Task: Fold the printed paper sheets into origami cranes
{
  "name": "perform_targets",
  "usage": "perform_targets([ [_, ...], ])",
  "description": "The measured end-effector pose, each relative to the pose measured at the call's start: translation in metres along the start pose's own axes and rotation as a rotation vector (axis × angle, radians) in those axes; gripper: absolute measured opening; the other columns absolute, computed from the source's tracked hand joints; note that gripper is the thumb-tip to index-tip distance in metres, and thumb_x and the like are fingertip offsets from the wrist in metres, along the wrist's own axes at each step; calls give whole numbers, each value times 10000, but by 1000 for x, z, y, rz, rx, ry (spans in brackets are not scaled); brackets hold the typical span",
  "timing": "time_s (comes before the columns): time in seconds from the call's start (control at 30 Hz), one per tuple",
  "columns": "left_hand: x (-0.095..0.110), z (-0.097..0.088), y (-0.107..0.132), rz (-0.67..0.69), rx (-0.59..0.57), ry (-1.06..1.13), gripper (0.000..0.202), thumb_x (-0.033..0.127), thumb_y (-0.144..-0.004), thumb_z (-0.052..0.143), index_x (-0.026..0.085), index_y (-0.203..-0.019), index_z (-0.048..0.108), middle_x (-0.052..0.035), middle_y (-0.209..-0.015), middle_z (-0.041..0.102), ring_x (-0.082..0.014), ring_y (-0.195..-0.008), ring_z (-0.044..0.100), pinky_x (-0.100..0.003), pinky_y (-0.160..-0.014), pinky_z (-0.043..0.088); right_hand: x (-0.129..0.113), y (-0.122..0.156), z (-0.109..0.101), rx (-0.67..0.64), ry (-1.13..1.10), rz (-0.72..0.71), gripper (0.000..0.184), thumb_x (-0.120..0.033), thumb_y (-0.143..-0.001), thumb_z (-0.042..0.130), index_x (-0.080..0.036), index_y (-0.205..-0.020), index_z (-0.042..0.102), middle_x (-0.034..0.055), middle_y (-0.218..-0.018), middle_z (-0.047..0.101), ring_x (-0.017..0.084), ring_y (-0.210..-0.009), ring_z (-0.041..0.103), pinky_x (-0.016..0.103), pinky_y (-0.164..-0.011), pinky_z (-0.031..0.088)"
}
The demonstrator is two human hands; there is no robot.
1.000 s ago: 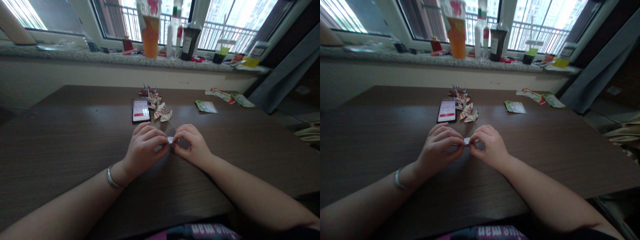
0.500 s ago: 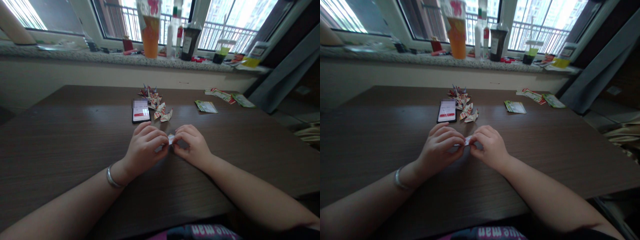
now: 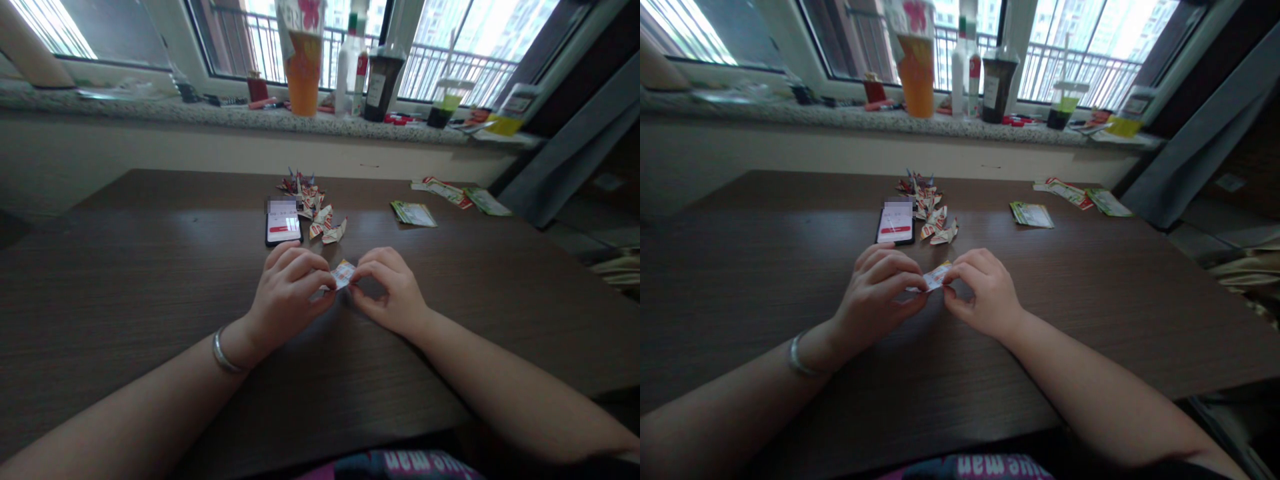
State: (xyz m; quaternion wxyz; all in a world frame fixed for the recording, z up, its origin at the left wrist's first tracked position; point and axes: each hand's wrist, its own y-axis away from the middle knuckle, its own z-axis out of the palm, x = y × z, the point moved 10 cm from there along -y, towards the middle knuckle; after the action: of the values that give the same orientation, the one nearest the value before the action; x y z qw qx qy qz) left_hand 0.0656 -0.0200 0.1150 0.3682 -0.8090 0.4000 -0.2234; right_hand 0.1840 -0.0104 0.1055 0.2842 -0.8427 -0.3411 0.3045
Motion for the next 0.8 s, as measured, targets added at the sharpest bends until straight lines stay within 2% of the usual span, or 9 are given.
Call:
perform_targets([
  [0.2,-1,1,0,-19,-1,19,87,179,-776,688,235,-775,622,15,-821,643,-153,-782,562,-389,-923,418,-4,0,4,-27,64,-60,68,-148,-781,623,-207,-814,613,28,-837,634,183,-827,564,333,-759,457],
  [0.37,-6,1,0,-42,-1,17,79,177,-773,690,232,-767,634,11,-829,642,-156,-783,553,-359,-864,423,-1,-1,1,-17,32,-28,61,-154,-816,604,-200,-847,630,33,-837,637,178,-826,560,333,-769,456],
  [0.5,-18,-3,3,-123,27,-26,96,239,-791,695,234,-714,638,5,-780,628,-165,-757,532,-346,-783,395,20,3,-1,23,-66,148,53,-146,-805,597,-193,-811,620,16,-762,615,154,-749,555,290,-687,450],
  [0.63,-24,-2,5,-167,27,-25,168,281,-811,677,224,-665,619,24,-653,592,-149,-662,511,-328,-707,362,48,12,13,-30,-179,379,34,-200,-801,599,-193,-795,632,-6,-697,609,117,-600,523,241,-554,413],
  [0.8,-25,-3,6,-198,38,-8,123,263,-814,672,221,-703,638,51,-562,581,-130,-595,521,-308,-679,354,62,18,29,-118,-281,523,154,-308,-841,571,-188,-802,661,0,-688,640,123,-605,548,254,-587,417],
])
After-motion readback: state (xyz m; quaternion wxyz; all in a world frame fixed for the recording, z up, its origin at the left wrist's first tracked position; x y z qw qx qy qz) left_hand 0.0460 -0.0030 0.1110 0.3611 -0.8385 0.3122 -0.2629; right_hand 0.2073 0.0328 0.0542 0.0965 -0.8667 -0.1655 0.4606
